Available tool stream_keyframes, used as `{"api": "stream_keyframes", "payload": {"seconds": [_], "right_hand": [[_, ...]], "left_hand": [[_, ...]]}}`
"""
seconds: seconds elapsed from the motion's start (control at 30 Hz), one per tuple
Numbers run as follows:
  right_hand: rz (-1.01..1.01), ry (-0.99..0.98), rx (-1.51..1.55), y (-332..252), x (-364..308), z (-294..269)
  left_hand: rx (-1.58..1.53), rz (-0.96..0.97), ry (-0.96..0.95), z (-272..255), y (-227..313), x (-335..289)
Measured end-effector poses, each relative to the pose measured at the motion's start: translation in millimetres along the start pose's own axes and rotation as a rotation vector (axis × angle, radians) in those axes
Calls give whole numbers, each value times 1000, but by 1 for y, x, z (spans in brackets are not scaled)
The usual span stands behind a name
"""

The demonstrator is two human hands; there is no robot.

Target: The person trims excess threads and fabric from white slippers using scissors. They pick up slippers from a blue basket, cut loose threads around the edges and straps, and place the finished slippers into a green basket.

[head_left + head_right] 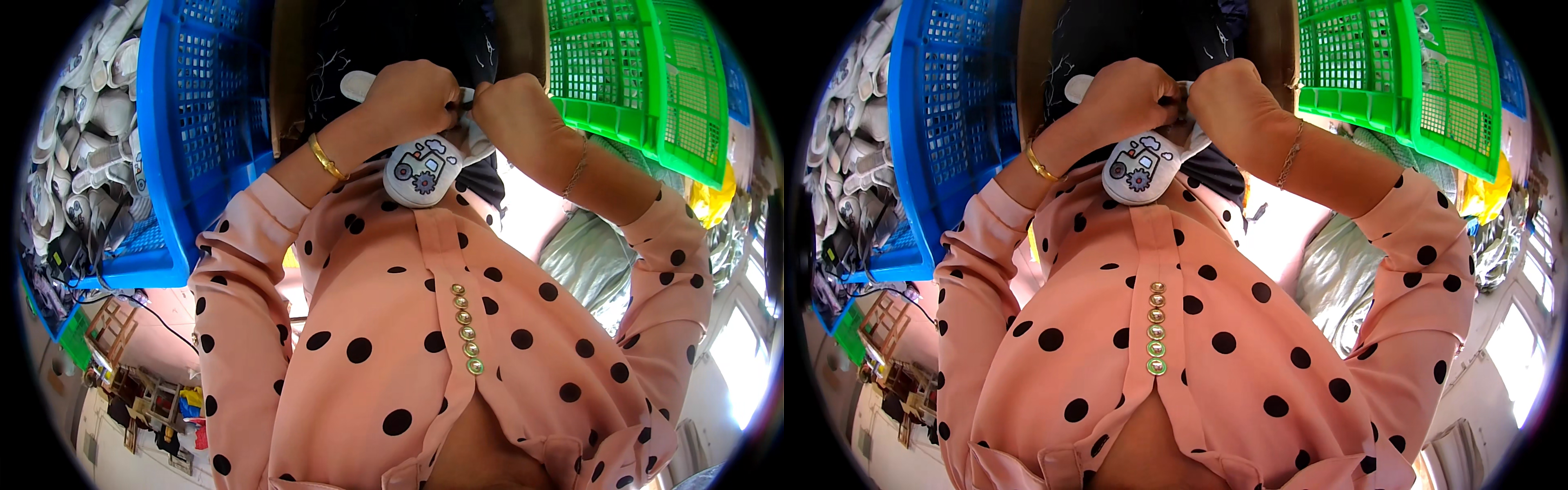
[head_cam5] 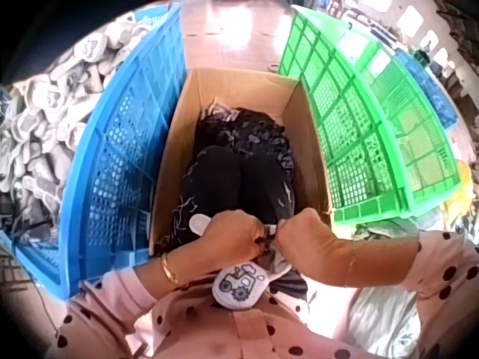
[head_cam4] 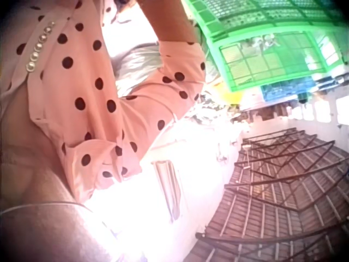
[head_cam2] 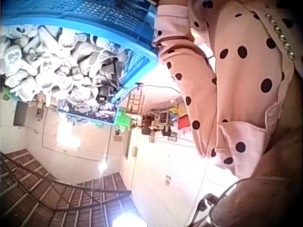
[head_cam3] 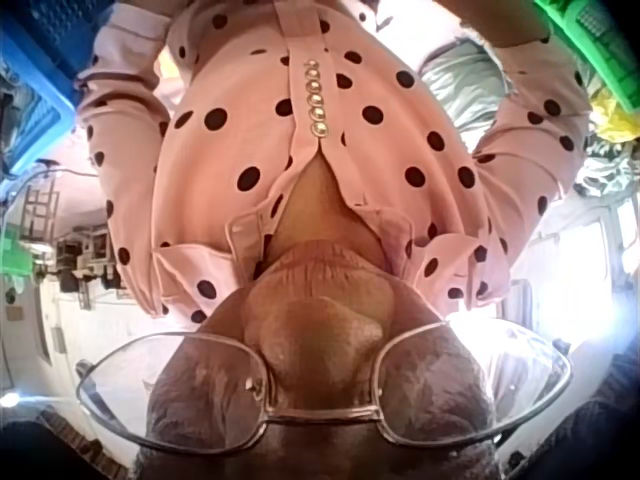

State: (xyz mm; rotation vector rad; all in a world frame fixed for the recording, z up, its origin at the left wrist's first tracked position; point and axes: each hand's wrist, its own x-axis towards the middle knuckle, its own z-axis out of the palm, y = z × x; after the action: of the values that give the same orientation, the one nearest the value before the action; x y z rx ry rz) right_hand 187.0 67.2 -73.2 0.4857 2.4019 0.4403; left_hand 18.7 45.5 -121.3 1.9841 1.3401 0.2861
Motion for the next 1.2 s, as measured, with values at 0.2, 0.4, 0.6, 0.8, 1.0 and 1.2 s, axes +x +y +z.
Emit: {"api": "stream_keyframes", "payload": {"seconds": [0.2,0.4,0.6,0.8,1.0,1.2], "right_hand": [[51,-205,373,7,-6,-19],[230,30,370,-22,0,22],[156,40,474,-8,-14,7],[340,-13,1089,28,-63,-22],[521,18,1808,-9,-64,-7],[595,606,1580,-23,-45,48]], "left_hand": [[125,113,44,-1,11,0],[28,102,89,7,22,5],[-1,146,230,1,33,-9],[-73,-4,234,-17,35,-25],[-170,70,324,-22,34,-23],[-724,-37,313,-45,17,-16]]}}
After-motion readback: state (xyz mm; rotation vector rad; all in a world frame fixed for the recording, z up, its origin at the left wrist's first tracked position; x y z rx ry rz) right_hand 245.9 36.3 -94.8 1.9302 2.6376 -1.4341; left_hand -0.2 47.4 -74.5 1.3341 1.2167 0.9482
